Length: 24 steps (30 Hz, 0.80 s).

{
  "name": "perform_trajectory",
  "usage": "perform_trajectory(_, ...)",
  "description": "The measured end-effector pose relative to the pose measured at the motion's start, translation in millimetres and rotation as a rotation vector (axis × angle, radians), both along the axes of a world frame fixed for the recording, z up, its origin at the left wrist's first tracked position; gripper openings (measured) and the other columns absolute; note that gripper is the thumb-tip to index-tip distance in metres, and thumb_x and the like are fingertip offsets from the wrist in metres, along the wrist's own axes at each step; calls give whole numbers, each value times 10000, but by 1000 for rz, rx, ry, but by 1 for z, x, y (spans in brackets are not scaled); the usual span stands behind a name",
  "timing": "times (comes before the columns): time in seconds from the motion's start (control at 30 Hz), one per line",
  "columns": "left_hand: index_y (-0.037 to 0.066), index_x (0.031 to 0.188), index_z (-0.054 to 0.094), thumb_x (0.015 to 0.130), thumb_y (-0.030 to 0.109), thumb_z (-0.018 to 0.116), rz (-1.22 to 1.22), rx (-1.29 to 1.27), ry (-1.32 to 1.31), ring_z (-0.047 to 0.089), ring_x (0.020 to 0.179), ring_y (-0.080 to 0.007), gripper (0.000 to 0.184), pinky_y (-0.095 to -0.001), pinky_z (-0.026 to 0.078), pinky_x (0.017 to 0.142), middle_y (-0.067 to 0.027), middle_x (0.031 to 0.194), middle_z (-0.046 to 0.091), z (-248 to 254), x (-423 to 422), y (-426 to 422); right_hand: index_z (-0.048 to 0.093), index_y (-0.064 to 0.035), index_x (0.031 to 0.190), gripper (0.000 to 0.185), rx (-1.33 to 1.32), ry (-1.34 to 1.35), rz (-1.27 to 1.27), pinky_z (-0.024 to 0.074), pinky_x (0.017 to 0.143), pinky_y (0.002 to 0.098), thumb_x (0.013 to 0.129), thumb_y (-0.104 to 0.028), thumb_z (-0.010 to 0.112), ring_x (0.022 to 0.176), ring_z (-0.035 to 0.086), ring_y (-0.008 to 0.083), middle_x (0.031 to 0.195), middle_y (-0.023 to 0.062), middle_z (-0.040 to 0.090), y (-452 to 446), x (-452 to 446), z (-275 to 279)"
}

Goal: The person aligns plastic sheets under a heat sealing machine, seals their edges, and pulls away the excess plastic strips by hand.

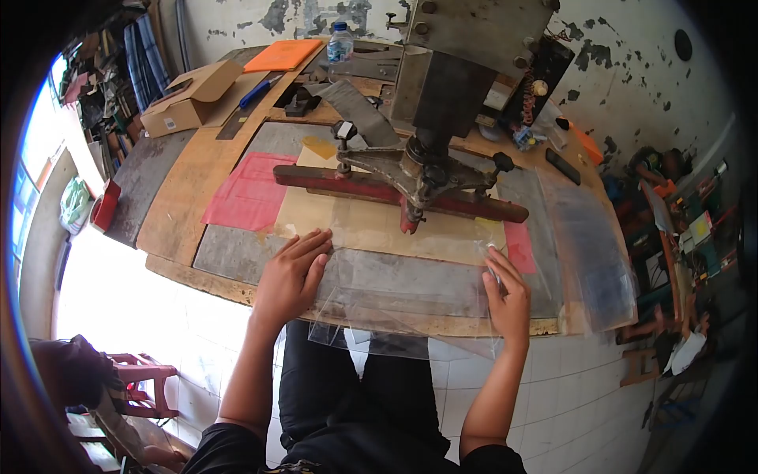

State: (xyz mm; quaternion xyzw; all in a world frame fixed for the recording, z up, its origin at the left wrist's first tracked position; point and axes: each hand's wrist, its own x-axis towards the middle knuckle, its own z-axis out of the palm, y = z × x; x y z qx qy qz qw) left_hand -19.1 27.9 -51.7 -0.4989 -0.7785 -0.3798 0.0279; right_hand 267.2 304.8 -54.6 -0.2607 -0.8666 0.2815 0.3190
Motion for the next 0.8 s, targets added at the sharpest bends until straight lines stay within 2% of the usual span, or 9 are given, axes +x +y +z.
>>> perform_trajectory(0.37, -21, 1269, 752, 1093, 193, 556, 11, 21, 7, 619, 1399, -348, 340, -495, 448, 1216, -160, 1403, 722, -1, 1, 0, 740, 59, 1286, 338, 52, -28, -10, 488, 1160, 410, 1057, -182, 680, 1388, 637, 350, 1464, 181, 688, -1, 0, 2)
perform_trajectory(0.43, -21, 1267, 753, 1092, 193, 558, 10, 22, 5, 620, 1398, -347, 339, -495, 449, 1215, -159, 1402, 722, -1, 1, 0, 741, 27, 1316, 324, 88, -45, -15, 514, 1113, 373, 1057, -160, 682, 1377, 650, 316, 1483, 145, 688, 1, 1, -1)
perform_trajectory(0.8, -20, 1237, 767, 1090, 211, 577, 20, 31, 18, 636, 1377, -346, 333, -488, 458, 1209, -154, 1385, 732, -1, 2, -2, 744, 12, 1325, 319, 97, -49, -14, 550, 1049, 358, 1076, -166, 652, 1377, 652, 303, 1496, 136, 680, 1, 0, -2)
